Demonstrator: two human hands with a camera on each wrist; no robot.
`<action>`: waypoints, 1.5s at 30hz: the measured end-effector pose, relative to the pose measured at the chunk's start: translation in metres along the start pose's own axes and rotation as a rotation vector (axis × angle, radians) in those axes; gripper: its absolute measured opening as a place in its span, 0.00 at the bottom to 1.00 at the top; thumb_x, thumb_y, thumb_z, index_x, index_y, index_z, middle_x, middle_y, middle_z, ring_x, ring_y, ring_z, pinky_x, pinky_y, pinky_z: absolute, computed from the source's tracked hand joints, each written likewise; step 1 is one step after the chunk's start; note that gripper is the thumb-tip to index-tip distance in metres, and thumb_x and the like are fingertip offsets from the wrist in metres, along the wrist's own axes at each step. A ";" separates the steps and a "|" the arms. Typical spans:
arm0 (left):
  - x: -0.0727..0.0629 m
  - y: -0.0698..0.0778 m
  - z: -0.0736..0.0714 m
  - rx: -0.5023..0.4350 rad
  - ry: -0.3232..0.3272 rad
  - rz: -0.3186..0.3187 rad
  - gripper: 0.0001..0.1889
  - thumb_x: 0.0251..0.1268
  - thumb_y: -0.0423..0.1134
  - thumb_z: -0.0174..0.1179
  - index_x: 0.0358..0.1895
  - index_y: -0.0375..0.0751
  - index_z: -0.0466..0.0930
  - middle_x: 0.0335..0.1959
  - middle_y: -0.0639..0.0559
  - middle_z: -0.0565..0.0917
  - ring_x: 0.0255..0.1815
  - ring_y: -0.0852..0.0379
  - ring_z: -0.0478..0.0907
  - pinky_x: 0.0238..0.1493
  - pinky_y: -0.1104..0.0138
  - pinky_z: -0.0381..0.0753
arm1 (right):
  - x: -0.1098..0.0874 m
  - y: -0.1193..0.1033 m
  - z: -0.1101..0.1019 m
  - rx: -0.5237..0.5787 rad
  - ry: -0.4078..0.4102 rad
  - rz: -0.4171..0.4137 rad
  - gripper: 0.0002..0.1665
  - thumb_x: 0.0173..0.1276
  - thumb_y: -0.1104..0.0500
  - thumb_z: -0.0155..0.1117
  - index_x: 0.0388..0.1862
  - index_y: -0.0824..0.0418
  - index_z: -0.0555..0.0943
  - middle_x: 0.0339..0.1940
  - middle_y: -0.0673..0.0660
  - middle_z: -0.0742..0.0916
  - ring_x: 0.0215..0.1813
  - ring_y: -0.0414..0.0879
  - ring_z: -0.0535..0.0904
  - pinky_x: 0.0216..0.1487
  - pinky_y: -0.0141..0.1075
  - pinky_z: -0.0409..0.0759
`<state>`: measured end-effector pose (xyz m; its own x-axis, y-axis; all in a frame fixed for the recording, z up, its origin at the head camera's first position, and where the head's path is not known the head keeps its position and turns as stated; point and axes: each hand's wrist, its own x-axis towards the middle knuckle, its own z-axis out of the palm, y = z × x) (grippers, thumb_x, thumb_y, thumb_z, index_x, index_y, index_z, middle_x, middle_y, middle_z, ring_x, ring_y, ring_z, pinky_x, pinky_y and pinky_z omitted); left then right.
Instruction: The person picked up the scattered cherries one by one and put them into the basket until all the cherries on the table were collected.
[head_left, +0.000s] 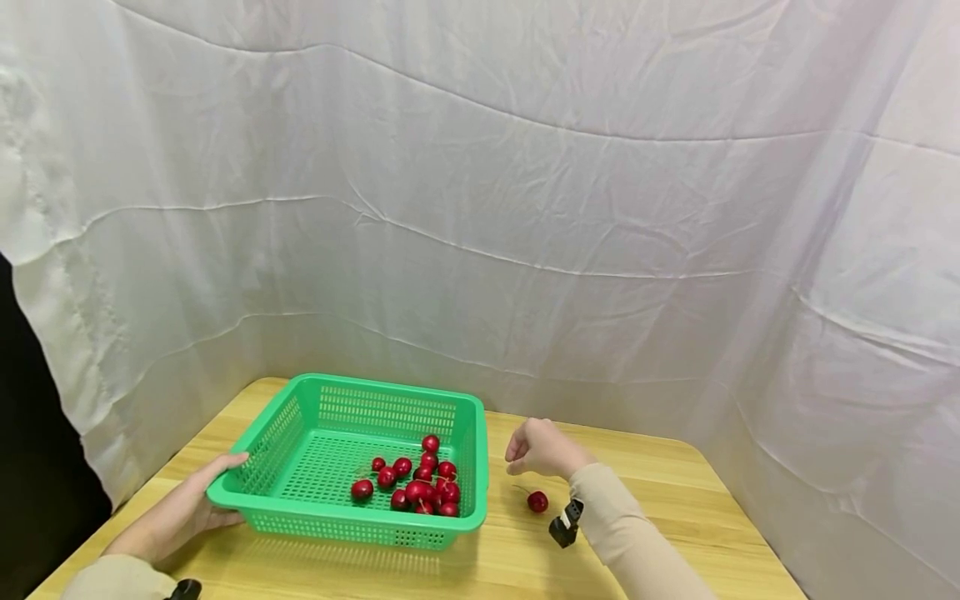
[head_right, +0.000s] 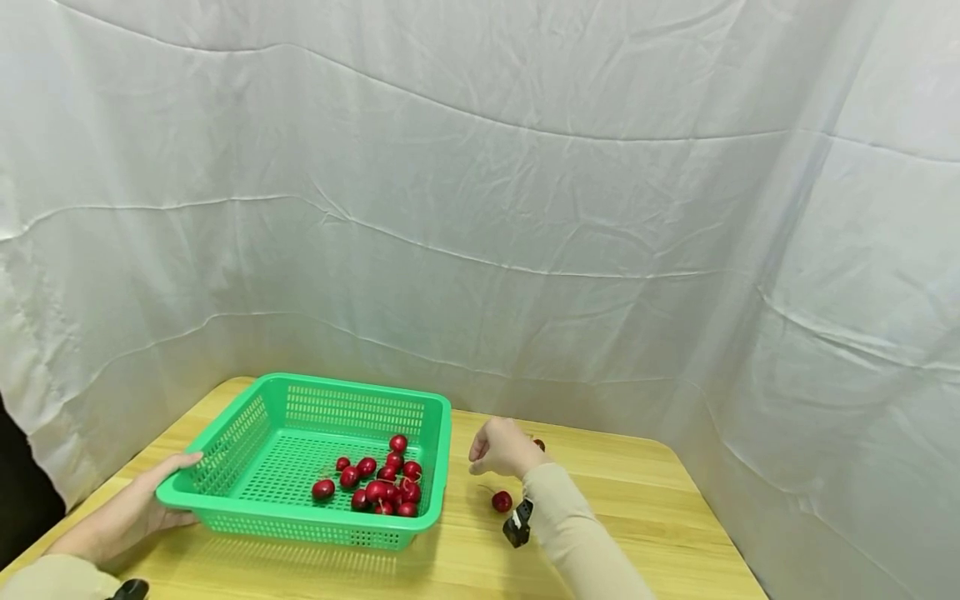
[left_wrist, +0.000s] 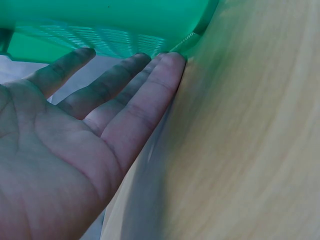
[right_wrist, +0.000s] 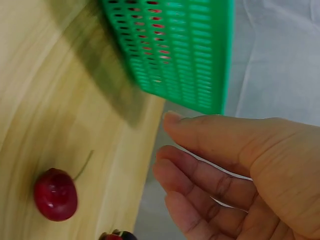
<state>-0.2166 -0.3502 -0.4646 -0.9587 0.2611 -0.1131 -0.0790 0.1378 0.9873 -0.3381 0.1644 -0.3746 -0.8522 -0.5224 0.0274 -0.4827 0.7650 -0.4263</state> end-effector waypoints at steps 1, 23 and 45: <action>0.000 0.000 -0.001 0.003 -0.010 0.005 0.42 0.91 0.56 0.28 0.83 0.18 0.34 0.64 0.48 0.80 0.58 0.61 0.84 0.62 0.60 0.82 | 0.001 0.000 0.002 -0.006 -0.005 0.000 0.10 0.58 0.68 0.83 0.29 0.59 0.87 0.26 0.50 0.90 0.31 0.40 0.82 0.37 0.35 0.83; 0.000 0.001 0.001 -0.006 -0.005 0.005 0.42 0.91 0.57 0.29 0.83 0.20 0.32 0.63 0.48 0.80 0.58 0.62 0.84 0.63 0.58 0.83 | 0.013 0.011 0.034 -0.151 -0.047 -0.036 0.10 0.53 0.74 0.81 0.26 0.62 0.89 0.27 0.51 0.89 0.33 0.43 0.82 0.38 0.40 0.88; 0.000 0.001 0.003 -0.002 0.023 -0.005 0.43 0.90 0.57 0.31 0.84 0.22 0.32 0.69 0.38 0.75 0.59 0.61 0.83 0.64 0.56 0.83 | 0.015 0.016 0.042 -0.233 -0.007 -0.006 0.15 0.51 0.75 0.82 0.21 0.58 0.87 0.23 0.48 0.85 0.33 0.43 0.77 0.35 0.37 0.85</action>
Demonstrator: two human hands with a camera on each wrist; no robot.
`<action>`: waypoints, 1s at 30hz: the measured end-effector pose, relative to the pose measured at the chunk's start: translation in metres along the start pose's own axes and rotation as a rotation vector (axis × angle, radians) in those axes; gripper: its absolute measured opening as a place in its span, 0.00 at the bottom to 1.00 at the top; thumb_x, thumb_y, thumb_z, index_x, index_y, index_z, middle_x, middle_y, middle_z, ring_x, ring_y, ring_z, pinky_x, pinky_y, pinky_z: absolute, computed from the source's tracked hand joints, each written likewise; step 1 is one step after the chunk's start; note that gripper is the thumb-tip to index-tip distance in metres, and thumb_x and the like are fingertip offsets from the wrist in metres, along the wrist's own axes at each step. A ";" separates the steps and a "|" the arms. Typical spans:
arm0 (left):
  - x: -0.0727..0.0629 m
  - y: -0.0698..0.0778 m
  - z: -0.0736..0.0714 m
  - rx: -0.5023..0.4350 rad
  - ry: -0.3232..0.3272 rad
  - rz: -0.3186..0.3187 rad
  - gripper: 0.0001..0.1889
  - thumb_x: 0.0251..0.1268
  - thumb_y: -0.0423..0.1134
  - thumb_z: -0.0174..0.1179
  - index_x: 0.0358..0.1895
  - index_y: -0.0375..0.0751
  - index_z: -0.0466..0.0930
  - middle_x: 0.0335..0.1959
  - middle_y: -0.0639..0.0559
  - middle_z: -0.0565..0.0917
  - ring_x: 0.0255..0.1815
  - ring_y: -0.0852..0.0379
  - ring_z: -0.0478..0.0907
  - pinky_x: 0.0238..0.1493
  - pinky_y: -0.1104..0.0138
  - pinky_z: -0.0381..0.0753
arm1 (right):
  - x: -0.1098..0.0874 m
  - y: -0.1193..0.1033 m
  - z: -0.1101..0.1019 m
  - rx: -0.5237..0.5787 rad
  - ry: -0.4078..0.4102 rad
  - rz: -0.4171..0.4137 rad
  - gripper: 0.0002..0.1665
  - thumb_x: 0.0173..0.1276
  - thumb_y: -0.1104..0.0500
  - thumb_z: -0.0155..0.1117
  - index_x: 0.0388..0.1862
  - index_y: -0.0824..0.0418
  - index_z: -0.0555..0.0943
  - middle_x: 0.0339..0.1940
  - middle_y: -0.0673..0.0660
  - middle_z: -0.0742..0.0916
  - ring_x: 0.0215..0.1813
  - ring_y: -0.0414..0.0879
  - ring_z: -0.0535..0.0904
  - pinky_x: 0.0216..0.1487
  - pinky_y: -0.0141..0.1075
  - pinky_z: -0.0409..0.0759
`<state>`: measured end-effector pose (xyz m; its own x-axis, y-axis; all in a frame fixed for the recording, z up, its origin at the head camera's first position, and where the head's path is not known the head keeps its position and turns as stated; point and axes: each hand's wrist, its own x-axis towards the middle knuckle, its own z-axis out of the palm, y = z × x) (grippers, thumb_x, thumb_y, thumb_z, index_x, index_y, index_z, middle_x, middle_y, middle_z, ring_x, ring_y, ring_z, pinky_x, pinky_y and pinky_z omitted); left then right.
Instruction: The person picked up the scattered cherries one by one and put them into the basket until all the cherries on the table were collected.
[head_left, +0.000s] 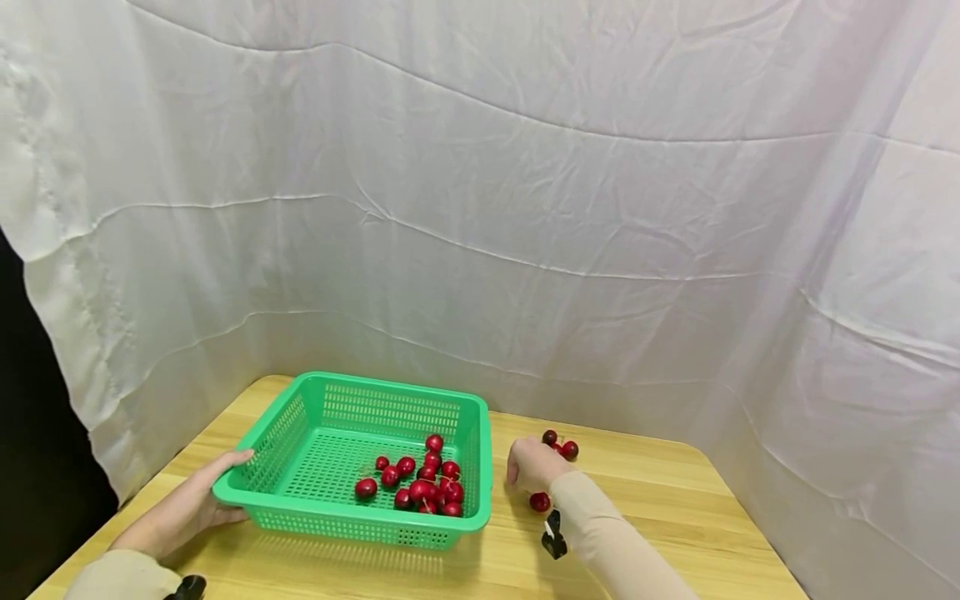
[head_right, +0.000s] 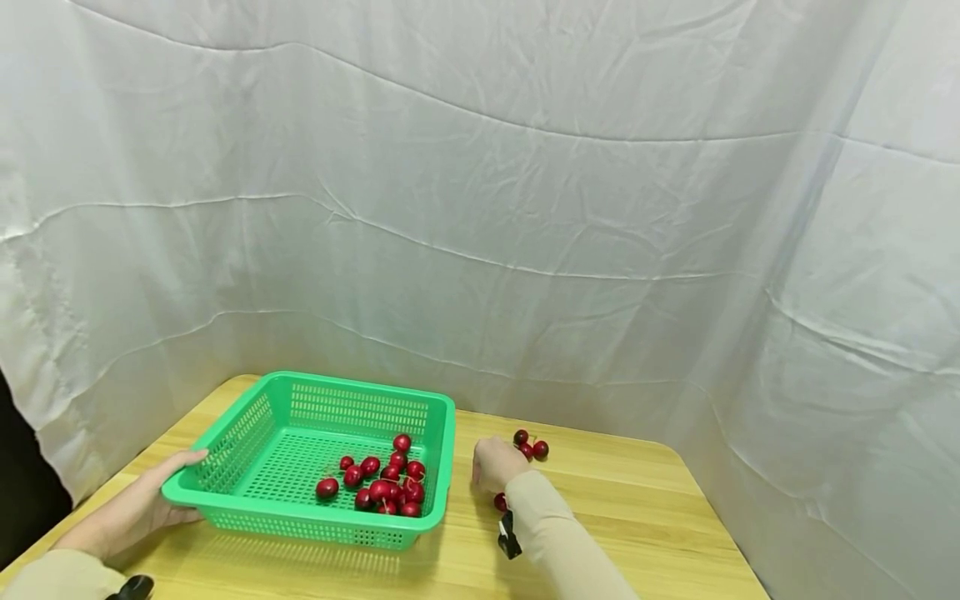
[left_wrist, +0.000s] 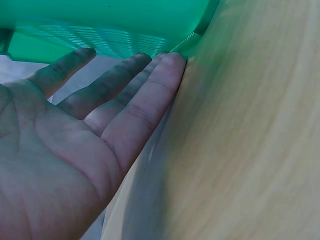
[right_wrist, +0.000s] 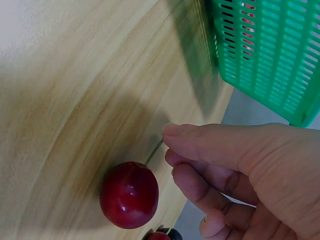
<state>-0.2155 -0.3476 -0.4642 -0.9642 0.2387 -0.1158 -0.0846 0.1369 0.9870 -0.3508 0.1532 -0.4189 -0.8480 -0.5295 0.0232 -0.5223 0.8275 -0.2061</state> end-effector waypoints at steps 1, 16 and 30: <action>0.000 0.000 0.001 -0.001 0.005 -0.004 0.43 0.90 0.57 0.31 0.84 0.22 0.32 0.70 0.35 0.74 0.60 0.61 0.83 0.65 0.56 0.83 | 0.000 0.001 0.001 -0.002 0.002 -0.005 0.15 0.51 0.75 0.82 0.21 0.58 0.87 0.23 0.48 0.85 0.32 0.43 0.78 0.34 0.37 0.85; -0.001 0.001 0.003 0.000 0.019 0.002 0.43 0.90 0.57 0.32 0.84 0.23 0.33 0.76 0.22 0.63 0.60 0.60 0.81 0.69 0.48 0.83 | -0.001 0.007 0.002 0.035 -0.008 -0.043 0.13 0.53 0.77 0.81 0.22 0.62 0.88 0.22 0.51 0.87 0.28 0.43 0.79 0.33 0.39 0.86; -0.002 0.000 0.003 0.005 0.019 0.010 0.42 0.90 0.57 0.32 0.84 0.23 0.33 0.76 0.22 0.64 0.61 0.60 0.81 0.69 0.48 0.83 | -0.001 0.012 0.006 0.005 0.004 -0.055 0.12 0.54 0.74 0.82 0.22 0.62 0.88 0.22 0.49 0.86 0.28 0.39 0.77 0.34 0.35 0.85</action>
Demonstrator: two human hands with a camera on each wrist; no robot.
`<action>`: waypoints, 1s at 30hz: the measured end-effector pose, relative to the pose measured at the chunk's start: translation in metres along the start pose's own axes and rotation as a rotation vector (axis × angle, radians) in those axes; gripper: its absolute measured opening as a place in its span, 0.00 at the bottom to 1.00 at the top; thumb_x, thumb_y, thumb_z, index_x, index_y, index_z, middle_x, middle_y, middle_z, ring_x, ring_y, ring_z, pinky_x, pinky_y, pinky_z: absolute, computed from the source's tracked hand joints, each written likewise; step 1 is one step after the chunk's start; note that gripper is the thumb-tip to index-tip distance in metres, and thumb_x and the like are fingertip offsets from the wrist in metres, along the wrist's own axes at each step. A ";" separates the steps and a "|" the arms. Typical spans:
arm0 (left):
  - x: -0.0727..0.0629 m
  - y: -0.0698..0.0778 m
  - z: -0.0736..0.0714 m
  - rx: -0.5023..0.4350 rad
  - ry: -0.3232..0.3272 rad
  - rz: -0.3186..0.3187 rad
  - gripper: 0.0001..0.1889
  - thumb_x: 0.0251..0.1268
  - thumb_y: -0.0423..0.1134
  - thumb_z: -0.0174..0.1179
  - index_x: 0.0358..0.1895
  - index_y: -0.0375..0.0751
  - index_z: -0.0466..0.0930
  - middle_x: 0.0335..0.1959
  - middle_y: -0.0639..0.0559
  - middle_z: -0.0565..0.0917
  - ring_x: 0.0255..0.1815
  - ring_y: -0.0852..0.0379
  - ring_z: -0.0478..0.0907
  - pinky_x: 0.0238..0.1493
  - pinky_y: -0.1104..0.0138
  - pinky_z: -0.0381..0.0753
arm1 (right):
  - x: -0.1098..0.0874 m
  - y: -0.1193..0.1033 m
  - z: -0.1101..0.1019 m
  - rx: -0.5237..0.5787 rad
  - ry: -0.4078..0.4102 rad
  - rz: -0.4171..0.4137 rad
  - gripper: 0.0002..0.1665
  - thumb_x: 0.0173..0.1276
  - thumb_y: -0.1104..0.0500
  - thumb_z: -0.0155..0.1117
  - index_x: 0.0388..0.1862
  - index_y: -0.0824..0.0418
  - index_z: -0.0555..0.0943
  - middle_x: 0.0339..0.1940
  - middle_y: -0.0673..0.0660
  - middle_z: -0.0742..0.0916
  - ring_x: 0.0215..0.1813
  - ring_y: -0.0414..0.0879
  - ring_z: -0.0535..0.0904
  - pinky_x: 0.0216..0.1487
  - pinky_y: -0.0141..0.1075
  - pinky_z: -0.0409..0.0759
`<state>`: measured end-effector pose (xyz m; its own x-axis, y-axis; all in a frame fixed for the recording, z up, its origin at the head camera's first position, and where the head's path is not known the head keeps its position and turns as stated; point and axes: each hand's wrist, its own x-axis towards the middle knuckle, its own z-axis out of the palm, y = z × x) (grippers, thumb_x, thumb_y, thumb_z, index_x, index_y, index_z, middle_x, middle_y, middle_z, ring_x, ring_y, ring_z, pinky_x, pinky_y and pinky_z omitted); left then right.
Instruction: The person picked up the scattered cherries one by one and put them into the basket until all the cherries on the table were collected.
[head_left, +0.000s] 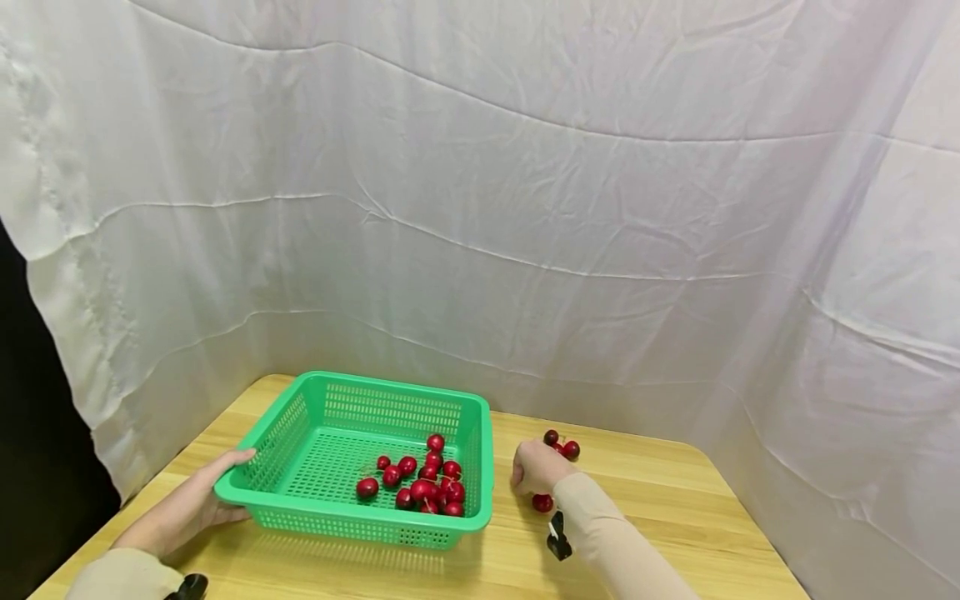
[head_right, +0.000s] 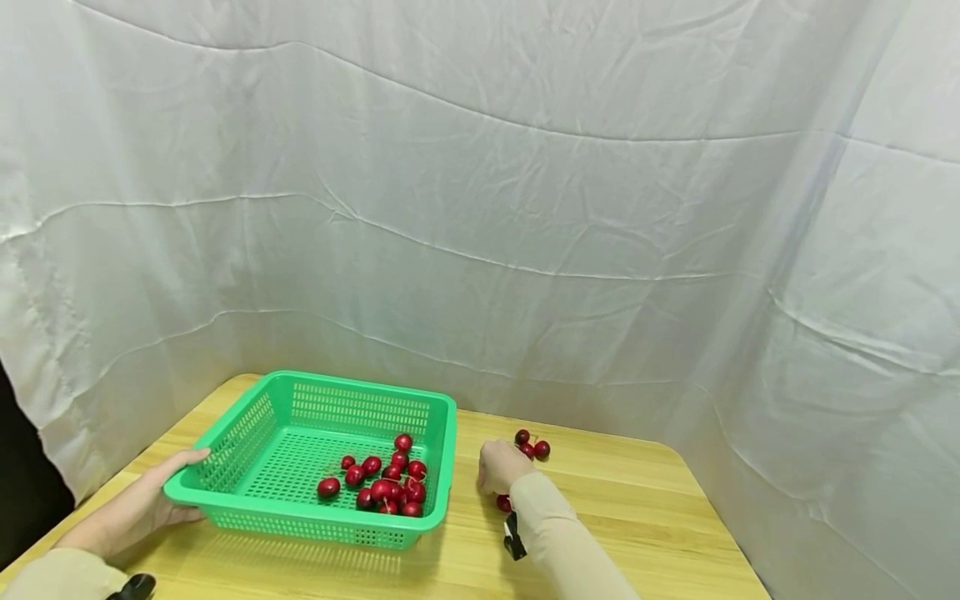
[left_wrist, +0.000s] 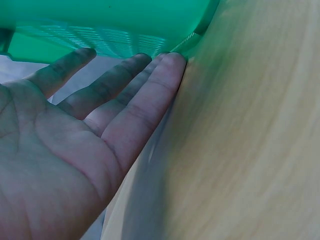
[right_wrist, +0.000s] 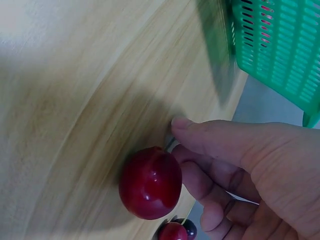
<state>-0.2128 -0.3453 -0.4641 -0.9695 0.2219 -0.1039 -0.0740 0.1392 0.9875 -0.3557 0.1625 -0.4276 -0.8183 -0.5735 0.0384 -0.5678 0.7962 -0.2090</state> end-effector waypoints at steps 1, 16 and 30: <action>0.000 0.000 0.000 0.000 -0.001 0.001 0.42 0.91 0.57 0.32 0.84 0.22 0.33 0.76 0.23 0.64 0.61 0.60 0.81 0.69 0.48 0.83 | 0.000 0.001 0.000 -0.004 0.004 -0.003 0.12 0.53 0.74 0.83 0.22 0.62 0.88 0.22 0.49 0.87 0.28 0.39 0.77 0.33 0.35 0.85; 0.001 0.001 -0.001 -0.001 0.006 -0.007 0.42 0.90 0.57 0.32 0.84 0.22 0.34 0.73 0.28 0.70 0.61 0.60 0.82 0.69 0.46 0.82 | 0.007 0.017 0.002 0.020 0.053 -0.096 0.17 0.52 0.76 0.68 0.15 0.55 0.81 0.20 0.47 0.84 0.25 0.38 0.74 0.27 0.32 0.77; 0.002 0.001 0.001 0.002 0.011 -0.020 0.43 0.90 0.58 0.32 0.84 0.22 0.33 0.75 0.23 0.65 0.61 0.59 0.81 0.68 0.48 0.83 | 0.012 -0.007 -0.034 0.052 0.076 -0.059 0.13 0.56 0.75 0.74 0.21 0.59 0.87 0.22 0.50 0.88 0.26 0.39 0.77 0.31 0.34 0.80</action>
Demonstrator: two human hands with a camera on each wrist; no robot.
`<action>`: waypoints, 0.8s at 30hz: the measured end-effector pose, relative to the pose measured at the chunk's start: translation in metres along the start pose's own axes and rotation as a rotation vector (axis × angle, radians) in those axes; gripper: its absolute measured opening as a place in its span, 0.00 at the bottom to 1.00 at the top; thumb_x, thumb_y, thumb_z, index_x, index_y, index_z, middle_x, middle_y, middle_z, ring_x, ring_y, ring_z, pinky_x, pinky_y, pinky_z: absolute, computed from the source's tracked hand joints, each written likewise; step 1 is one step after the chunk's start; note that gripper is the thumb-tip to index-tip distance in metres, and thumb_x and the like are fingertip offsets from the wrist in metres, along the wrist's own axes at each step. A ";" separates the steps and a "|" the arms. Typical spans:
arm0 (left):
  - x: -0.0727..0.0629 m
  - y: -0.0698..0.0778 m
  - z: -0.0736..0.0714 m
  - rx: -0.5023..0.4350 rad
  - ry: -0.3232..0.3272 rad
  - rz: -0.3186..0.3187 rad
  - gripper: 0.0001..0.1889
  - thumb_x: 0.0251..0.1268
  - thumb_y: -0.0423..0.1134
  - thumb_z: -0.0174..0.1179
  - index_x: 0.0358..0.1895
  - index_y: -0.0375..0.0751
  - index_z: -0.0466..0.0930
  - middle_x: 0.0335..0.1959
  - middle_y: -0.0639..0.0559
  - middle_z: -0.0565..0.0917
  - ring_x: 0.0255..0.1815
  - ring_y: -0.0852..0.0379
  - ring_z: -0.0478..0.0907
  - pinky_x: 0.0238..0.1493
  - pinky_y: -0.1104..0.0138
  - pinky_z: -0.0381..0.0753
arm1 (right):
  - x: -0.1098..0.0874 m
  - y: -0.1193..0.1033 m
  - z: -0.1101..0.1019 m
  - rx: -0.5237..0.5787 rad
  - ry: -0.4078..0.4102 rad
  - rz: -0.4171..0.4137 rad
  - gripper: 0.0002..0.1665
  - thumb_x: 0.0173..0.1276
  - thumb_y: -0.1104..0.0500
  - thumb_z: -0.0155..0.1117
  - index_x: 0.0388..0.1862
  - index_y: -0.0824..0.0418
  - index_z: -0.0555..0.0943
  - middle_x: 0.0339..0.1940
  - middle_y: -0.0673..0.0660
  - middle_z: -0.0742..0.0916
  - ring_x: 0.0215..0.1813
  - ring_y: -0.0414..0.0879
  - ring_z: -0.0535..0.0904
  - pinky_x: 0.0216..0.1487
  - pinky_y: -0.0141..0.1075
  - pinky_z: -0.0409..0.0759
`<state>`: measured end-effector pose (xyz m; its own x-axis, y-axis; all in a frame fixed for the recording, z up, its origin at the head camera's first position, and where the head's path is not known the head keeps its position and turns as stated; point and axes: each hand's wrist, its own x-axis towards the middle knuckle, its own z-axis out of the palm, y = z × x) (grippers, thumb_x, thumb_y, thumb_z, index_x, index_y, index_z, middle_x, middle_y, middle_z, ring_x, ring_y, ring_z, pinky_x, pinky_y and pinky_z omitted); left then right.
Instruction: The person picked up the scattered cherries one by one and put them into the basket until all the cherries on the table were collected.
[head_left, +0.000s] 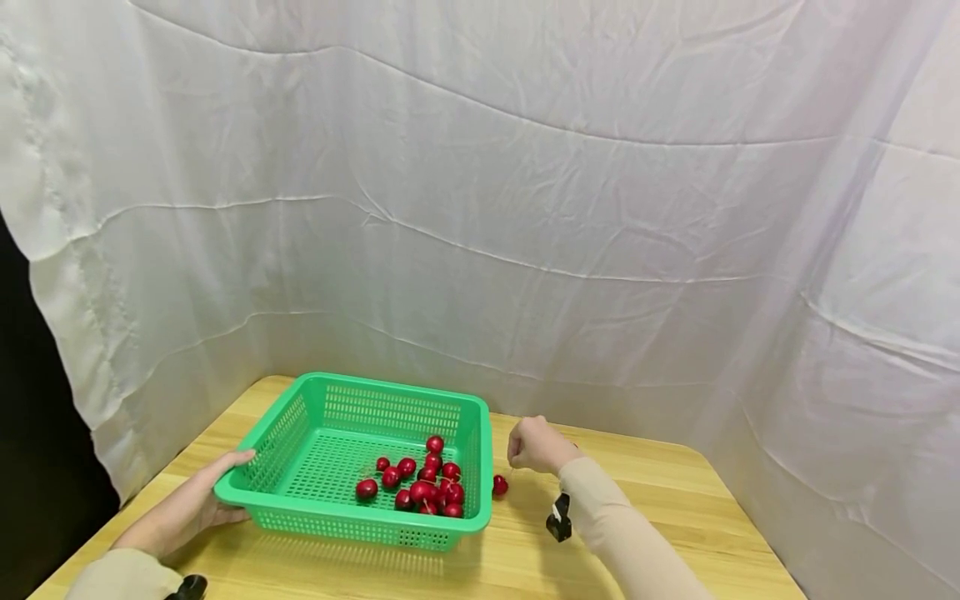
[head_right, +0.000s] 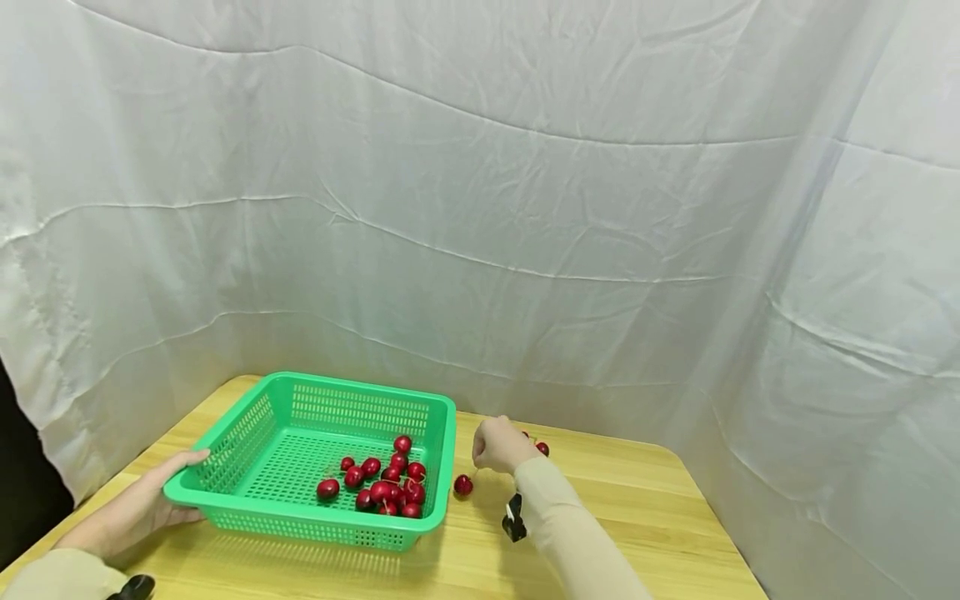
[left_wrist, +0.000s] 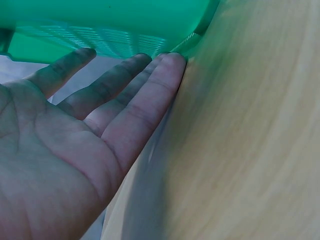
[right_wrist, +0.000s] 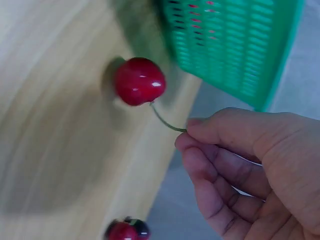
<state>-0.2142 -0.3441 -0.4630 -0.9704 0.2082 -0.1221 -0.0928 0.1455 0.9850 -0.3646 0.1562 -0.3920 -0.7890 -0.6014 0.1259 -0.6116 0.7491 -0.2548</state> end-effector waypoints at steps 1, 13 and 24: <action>0.000 0.000 0.000 0.000 0.001 -0.001 0.43 0.90 0.57 0.32 0.84 0.22 0.33 0.75 0.24 0.67 0.61 0.59 0.81 0.68 0.48 0.83 | 0.001 -0.001 -0.004 0.008 0.011 0.000 0.13 0.56 0.75 0.74 0.21 0.59 0.87 0.21 0.49 0.87 0.26 0.39 0.77 0.31 0.34 0.80; -0.002 0.002 -0.002 0.001 -0.026 0.001 0.43 0.90 0.58 0.31 0.83 0.21 0.35 0.68 0.37 0.77 0.58 0.60 0.84 0.65 0.55 0.83 | 0.015 -0.025 -0.048 0.034 0.076 0.001 0.12 0.64 0.68 0.73 0.24 0.54 0.87 0.24 0.46 0.88 0.29 0.37 0.79 0.37 0.34 0.81; -0.001 0.003 -0.004 0.000 -0.050 0.016 0.42 0.91 0.56 0.29 0.82 0.18 0.35 0.63 0.45 0.81 0.57 0.60 0.85 0.62 0.60 0.83 | 0.023 -0.050 -0.067 -0.032 0.113 -0.031 0.12 0.64 0.68 0.76 0.24 0.56 0.87 0.25 0.49 0.89 0.30 0.39 0.81 0.38 0.36 0.84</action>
<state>-0.2147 -0.3481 -0.4599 -0.9595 0.2583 -0.1121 -0.0771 0.1417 0.9869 -0.3563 0.1231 -0.3125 -0.7703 -0.5903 0.2412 -0.6357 0.7403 -0.2187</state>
